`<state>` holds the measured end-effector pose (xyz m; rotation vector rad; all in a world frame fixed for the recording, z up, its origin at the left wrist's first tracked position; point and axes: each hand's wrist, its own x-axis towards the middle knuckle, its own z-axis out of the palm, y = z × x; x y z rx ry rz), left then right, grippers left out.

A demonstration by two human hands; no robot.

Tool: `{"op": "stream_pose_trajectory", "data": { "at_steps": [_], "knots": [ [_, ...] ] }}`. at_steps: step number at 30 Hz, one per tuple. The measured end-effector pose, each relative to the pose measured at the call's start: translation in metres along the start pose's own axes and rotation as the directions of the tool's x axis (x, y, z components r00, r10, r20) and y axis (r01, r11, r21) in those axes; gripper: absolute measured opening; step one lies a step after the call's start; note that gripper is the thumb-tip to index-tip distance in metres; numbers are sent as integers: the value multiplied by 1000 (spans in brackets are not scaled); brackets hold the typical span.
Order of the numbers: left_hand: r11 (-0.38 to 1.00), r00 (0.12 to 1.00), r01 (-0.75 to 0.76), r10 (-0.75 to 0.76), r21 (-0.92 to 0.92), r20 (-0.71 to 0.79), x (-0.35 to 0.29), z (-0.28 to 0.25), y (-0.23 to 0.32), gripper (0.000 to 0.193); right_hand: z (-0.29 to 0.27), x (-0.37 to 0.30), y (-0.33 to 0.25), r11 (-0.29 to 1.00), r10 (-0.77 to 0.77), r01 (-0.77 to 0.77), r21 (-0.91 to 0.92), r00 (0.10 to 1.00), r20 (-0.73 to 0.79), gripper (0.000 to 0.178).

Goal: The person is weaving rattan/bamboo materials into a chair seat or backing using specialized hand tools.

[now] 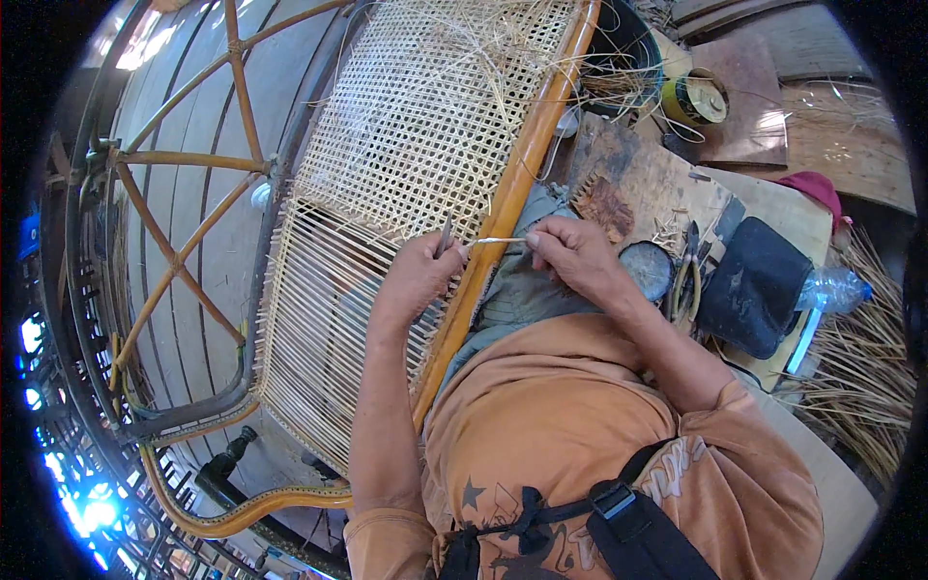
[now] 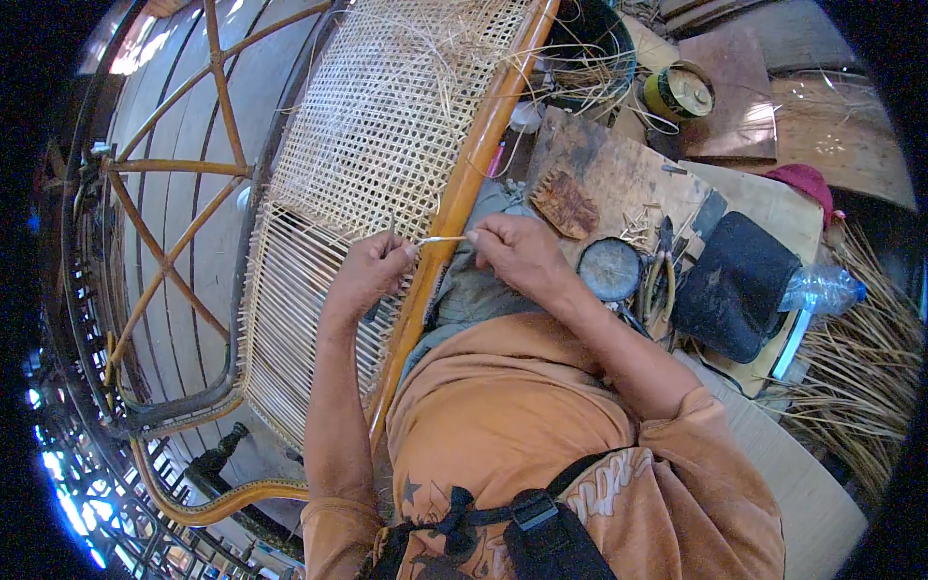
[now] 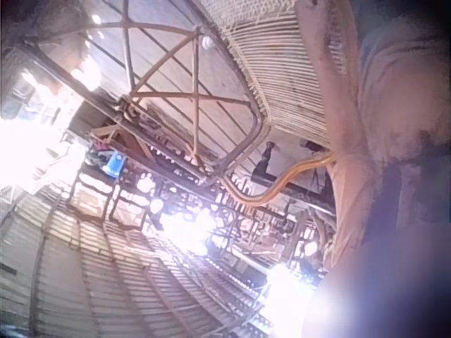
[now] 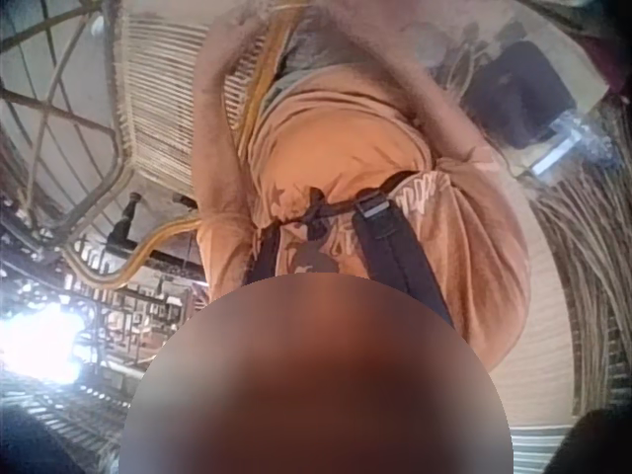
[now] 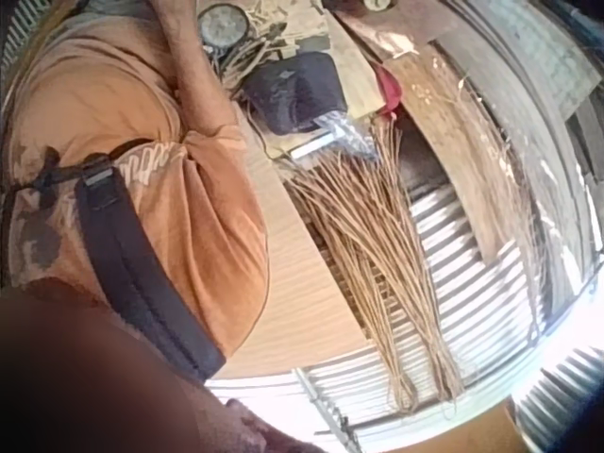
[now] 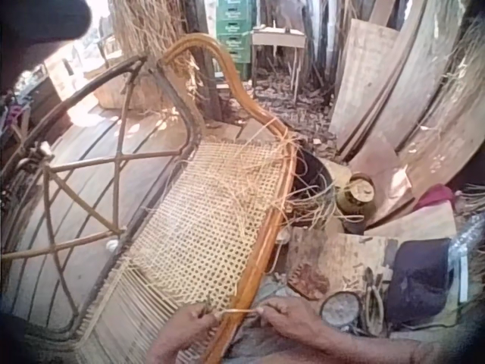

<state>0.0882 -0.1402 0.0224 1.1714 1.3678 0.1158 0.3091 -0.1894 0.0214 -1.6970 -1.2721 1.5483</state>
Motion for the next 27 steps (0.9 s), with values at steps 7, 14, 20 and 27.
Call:
{"op": "stream_pose_trajectory", "data": {
  "at_steps": [7, 14, 20, 27],
  "knots": [
    [933, 997, 53, -71, 357, 37, 7, -9, 13, 20, -27, -24, -1, 944, -20, 48, 326, 996, -89, 19],
    [728, 999, -41, 42, 685, 15, 13, -1, 24, 25, -50, -30, 2, 900, 21, 69, 430, 980, -199, 18],
    [610, 998, -53, 66, 790, 16, 13, 7, 36, 26, -75, -32, 12, 913, 19, 101, 395, 957, -289, 19],
    [443, 996, -56, 84, 895, 20, 12, 14, 48, 22, -110, -9, 47, 951, 3, 149, 270, 872, -490, 19]
  ]
}}
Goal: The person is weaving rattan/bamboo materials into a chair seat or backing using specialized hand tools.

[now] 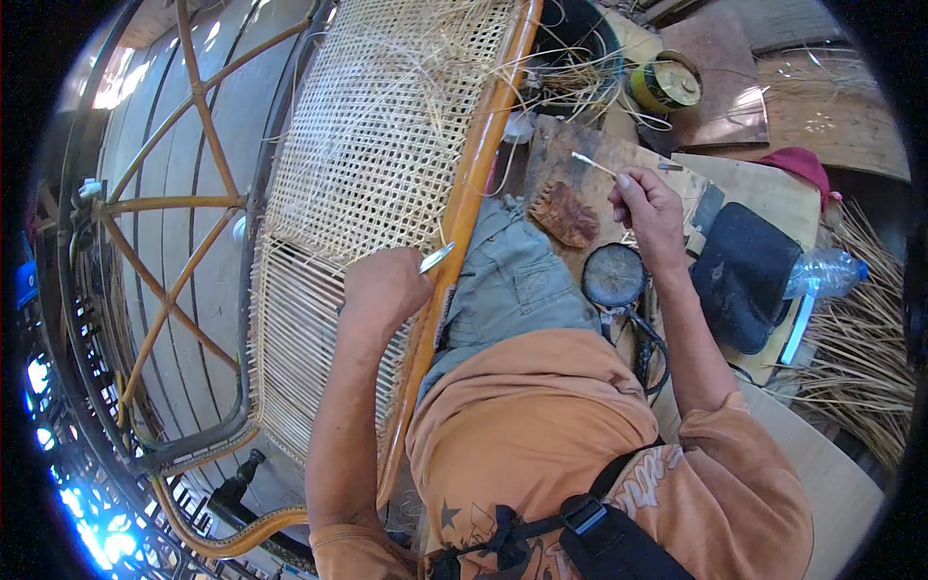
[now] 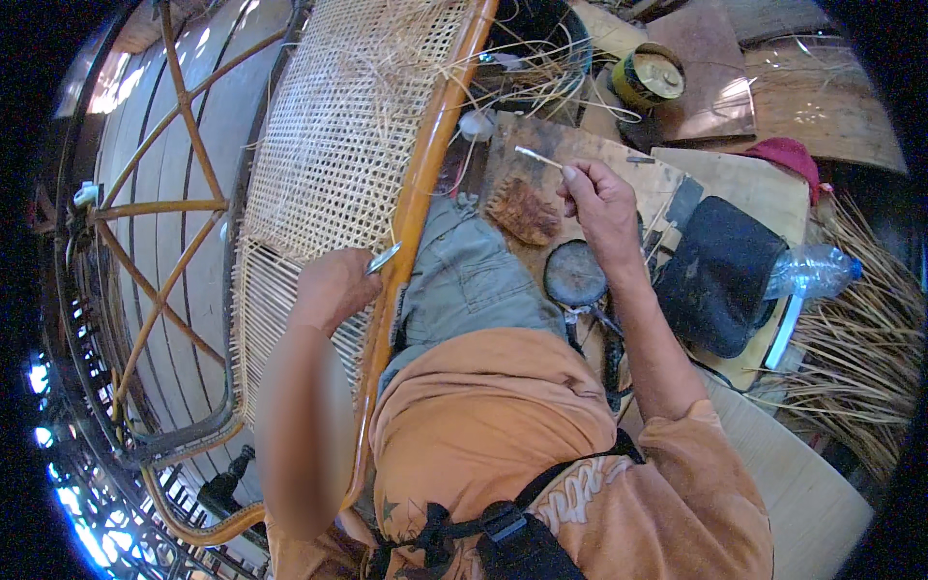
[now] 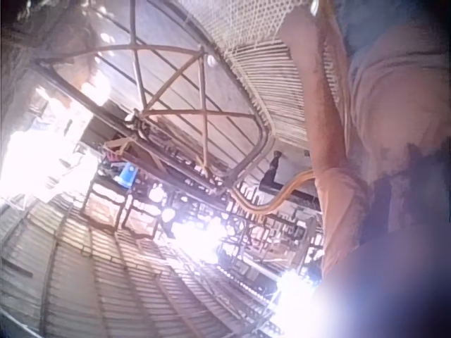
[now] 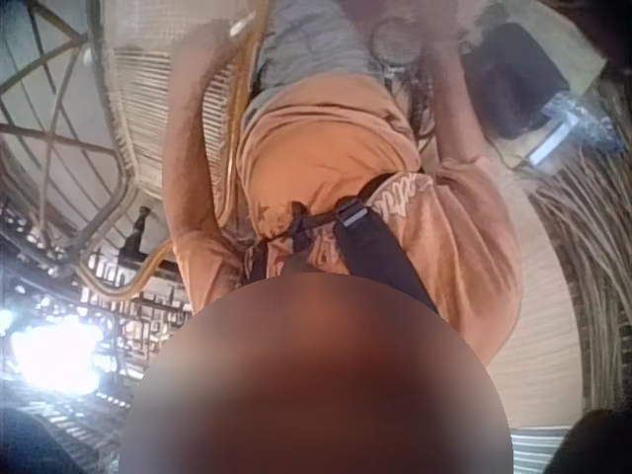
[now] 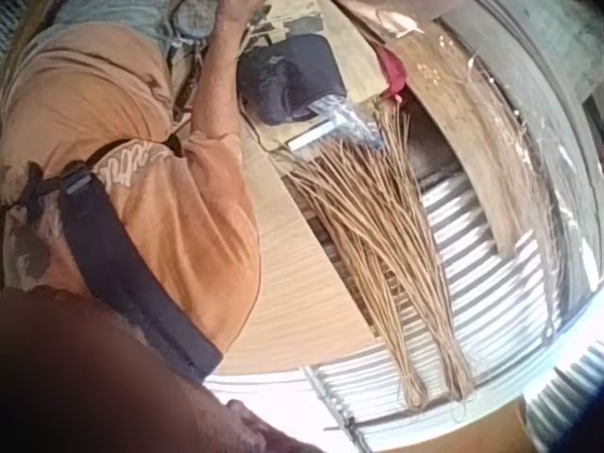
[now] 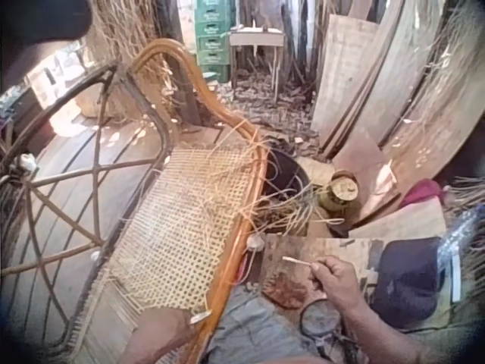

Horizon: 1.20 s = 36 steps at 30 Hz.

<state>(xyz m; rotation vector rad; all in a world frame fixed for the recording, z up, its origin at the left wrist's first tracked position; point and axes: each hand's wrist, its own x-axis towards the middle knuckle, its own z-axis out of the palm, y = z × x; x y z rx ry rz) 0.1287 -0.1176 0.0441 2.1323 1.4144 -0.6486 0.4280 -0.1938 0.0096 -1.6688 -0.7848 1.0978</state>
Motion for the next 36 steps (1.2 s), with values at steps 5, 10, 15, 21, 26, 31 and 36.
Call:
{"op": "stream_pose_trajectory", "data": {
  "at_steps": [5, 10, 15, 21, 26, 31, 36],
  "knots": [
    [998, 999, -4, 7, 60, -47, -1, 1, 6, 21, 2, 38, 30, 971, -121, 95, -220, 986, -110, 19],
    [996, 997, -15, 20, 84, -70, -2, 2, 3, 20, 21, 81, 58, 838, -341, 290, -463, 940, -28, 21],
    [995, 999, 11, -6, 103, -54, -1, 4, 5, 19, 40, 115, 78, 711, -470, 399, -579, 882, 31, 22],
    [1000, 997, -13, 13, 0, -71, -2, 7, -10, 22, 32, 110, 65, 500, -460, 387, -775, 877, 141, 41],
    [982, 993, 9, -31, -191, -111, -6, 6, -14, 25, 5, 73, 54, 650, -443, 283, -706, 895, -50, 28],
    [947, 995, 21, -50, -321, -81, -7, 6, -15, 30, 24, 29, 38, 767, -418, 331, -549, 908, -37, 18],
    [931, 993, -9, -35, -364, -113, -6, 14, -19, 34, 69, -10, 13, 823, -376, 408, -395, 913, 161, 15]
  ]
}}
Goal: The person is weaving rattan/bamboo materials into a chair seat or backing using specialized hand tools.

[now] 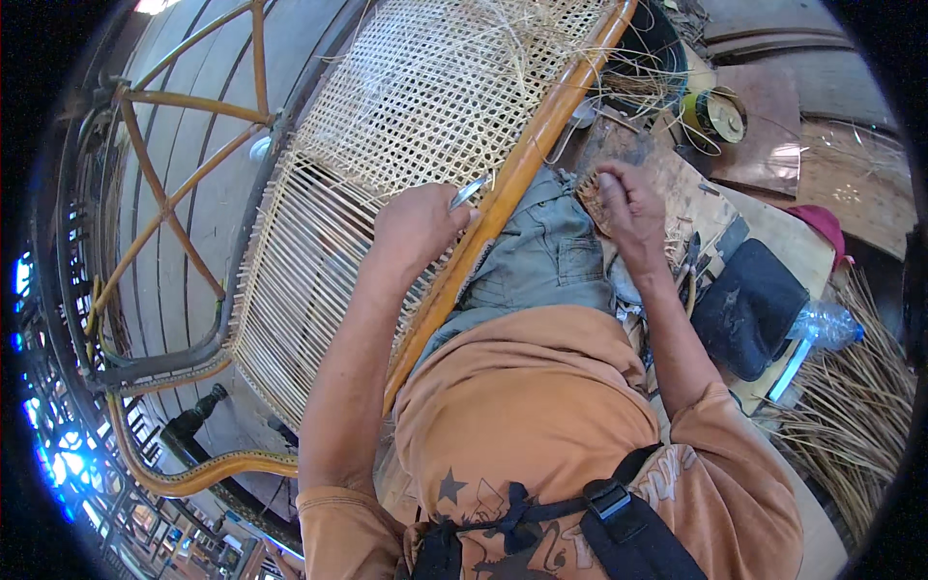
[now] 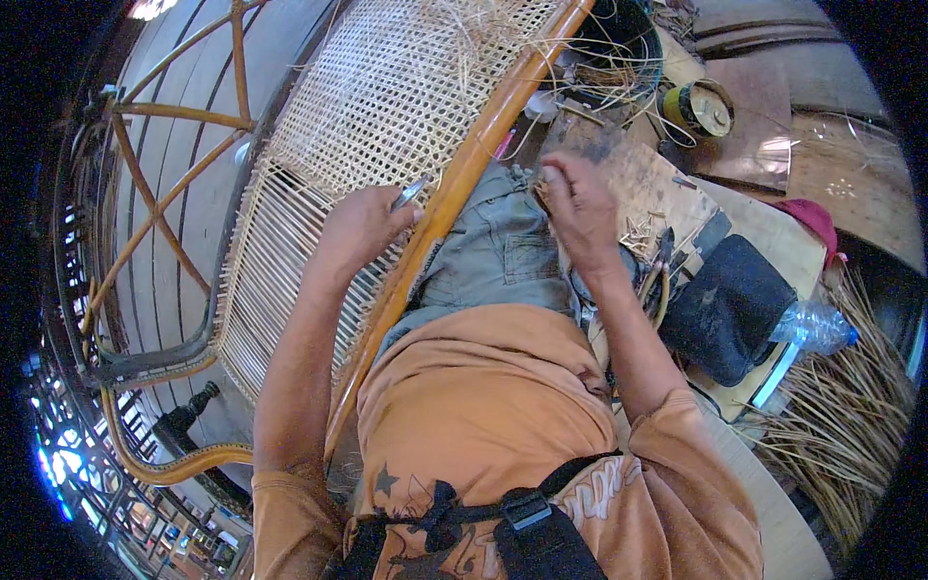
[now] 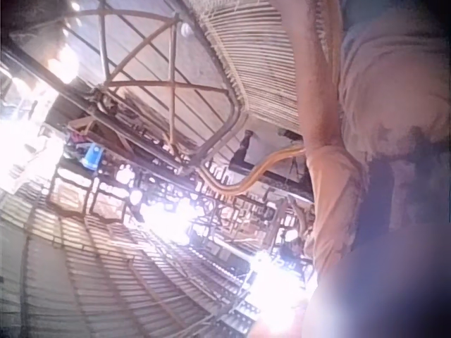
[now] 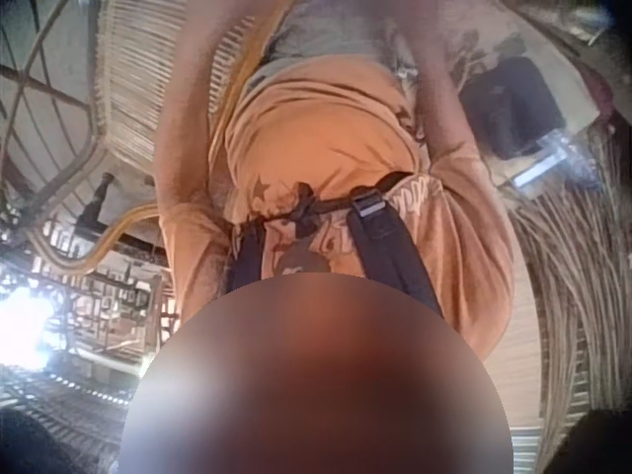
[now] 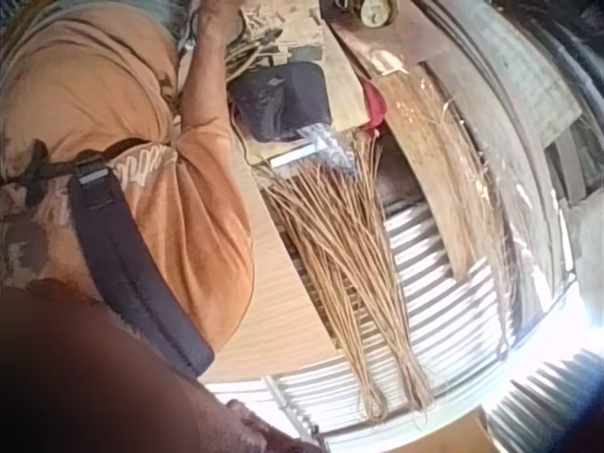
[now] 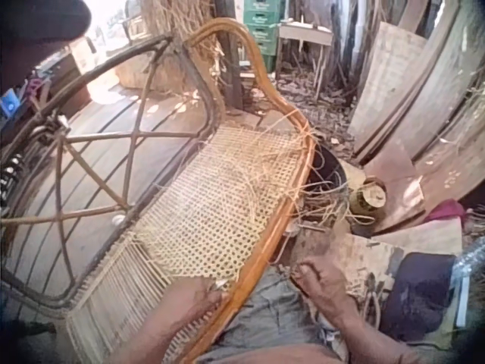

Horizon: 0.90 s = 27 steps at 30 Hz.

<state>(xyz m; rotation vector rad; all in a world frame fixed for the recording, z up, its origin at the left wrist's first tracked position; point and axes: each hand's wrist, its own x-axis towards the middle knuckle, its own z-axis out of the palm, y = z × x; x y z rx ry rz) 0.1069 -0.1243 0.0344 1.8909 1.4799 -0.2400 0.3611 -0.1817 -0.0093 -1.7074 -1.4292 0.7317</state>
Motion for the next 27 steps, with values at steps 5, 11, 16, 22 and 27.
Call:
{"op": "stream_pose_trajectory", "data": {
  "at_steps": [5, 11, 16, 22, 27],
  "knots": [
    [999, 1000, 24, -23, -36, 10, 1, 3, -9, 37, 35, -6, -39, 970, -241, 242, 30, 939, 246, 17],
    [931, 992, 123, -118, -344, 37, -8, -3, -24, 39, 63, -4, -53, 931, -293, 358, -67, 845, 447, 17],
    [985, 971, 143, -159, -101, -180, -39, 1, -40, 29, 77, -3, -61, 898, -295, 425, -115, 774, 560, 15],
    [986, 969, 143, -158, -91, -189, -48, 20, -51, 27, 88, -1, -62, 833, -247, 489, -258, 747, 617, 12],
    [985, 959, 111, -141, -130, -247, -45, 29, -58, 24, 89, -4, -66, 839, -249, 479, -258, 759, 602, 12]
  ]
}}
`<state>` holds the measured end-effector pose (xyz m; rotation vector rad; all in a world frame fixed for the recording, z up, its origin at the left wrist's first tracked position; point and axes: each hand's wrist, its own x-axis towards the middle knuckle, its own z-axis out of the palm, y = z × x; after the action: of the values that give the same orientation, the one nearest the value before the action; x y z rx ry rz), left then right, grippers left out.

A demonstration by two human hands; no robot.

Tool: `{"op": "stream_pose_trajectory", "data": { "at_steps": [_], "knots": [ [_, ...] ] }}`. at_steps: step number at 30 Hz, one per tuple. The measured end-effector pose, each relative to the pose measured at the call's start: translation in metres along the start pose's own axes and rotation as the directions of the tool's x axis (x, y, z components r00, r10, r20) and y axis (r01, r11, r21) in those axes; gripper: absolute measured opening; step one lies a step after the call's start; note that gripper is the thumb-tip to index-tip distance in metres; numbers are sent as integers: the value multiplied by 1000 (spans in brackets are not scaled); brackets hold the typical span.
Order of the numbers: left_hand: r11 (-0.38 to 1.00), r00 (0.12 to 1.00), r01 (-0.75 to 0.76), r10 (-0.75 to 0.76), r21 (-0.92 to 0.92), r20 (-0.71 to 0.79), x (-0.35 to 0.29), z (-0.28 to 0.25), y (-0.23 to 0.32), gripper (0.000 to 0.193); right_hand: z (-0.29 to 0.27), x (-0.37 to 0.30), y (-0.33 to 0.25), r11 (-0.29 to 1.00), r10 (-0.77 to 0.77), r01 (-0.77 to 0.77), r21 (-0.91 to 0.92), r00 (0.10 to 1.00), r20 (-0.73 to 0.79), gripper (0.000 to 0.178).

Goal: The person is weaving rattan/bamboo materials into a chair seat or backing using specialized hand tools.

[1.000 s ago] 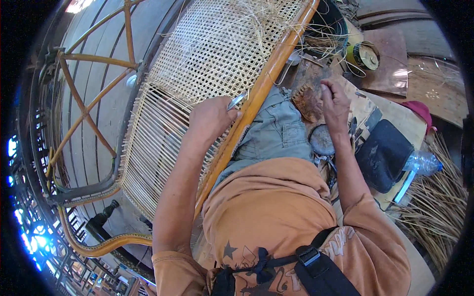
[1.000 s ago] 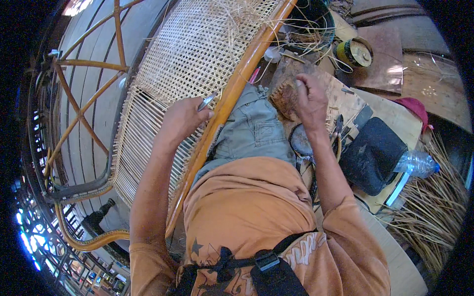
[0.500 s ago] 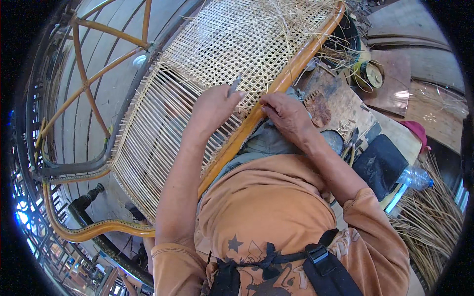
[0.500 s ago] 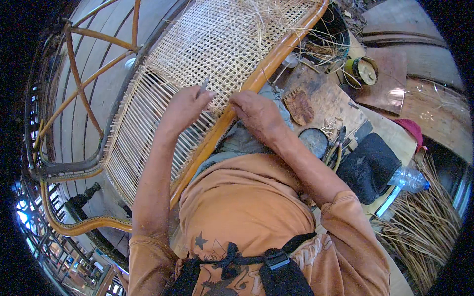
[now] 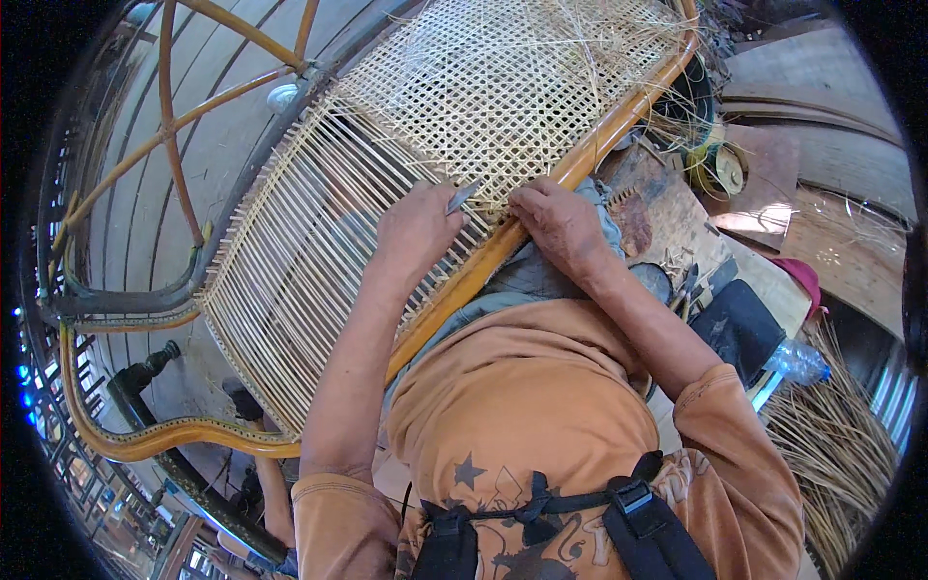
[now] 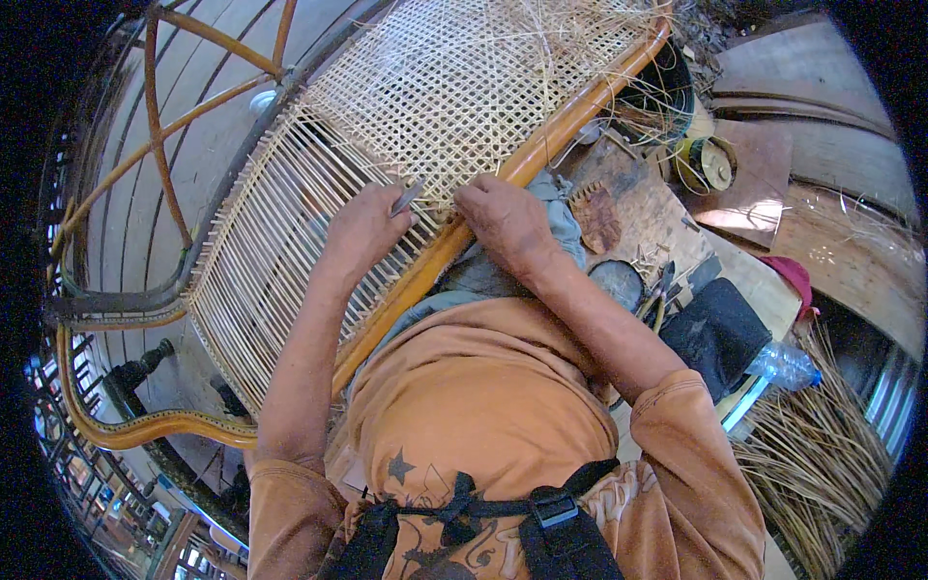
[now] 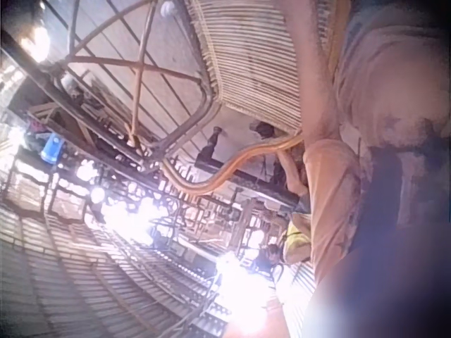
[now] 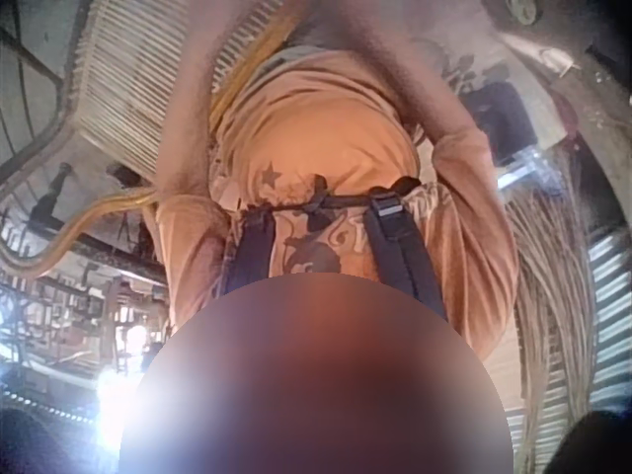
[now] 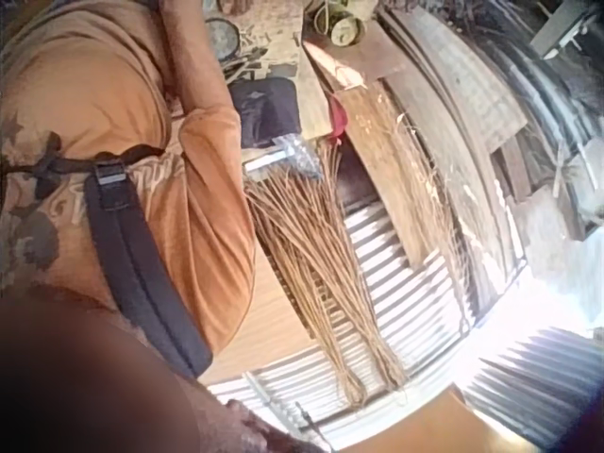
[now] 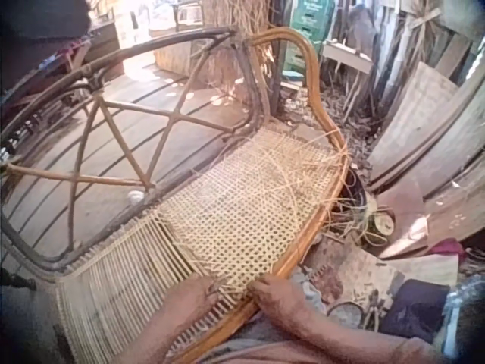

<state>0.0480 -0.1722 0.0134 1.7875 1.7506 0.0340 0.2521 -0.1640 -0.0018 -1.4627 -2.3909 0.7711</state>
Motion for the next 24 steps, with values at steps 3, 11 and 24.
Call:
{"op": "stream_pose_trajectory", "data": {
  "at_steps": [3, 11, 24],
  "knots": [
    [998, 998, -65, 66, -14, 16, 1, 1, -3, 20, 3, -1, 0, 1000, -18, 18, 15, 999, -43, 13],
    [982, 987, -142, 150, 121, -60, -3, 0, 0, 16, 5, -1, 0, 998, 3, -3, -66, 1000, -7, 13],
    [992, 985, -118, 123, 48, -119, -4, 9, -17, 17, -6, -1, 15, 990, -74, 67, 126, 996, 52, 20]
  ]
}}
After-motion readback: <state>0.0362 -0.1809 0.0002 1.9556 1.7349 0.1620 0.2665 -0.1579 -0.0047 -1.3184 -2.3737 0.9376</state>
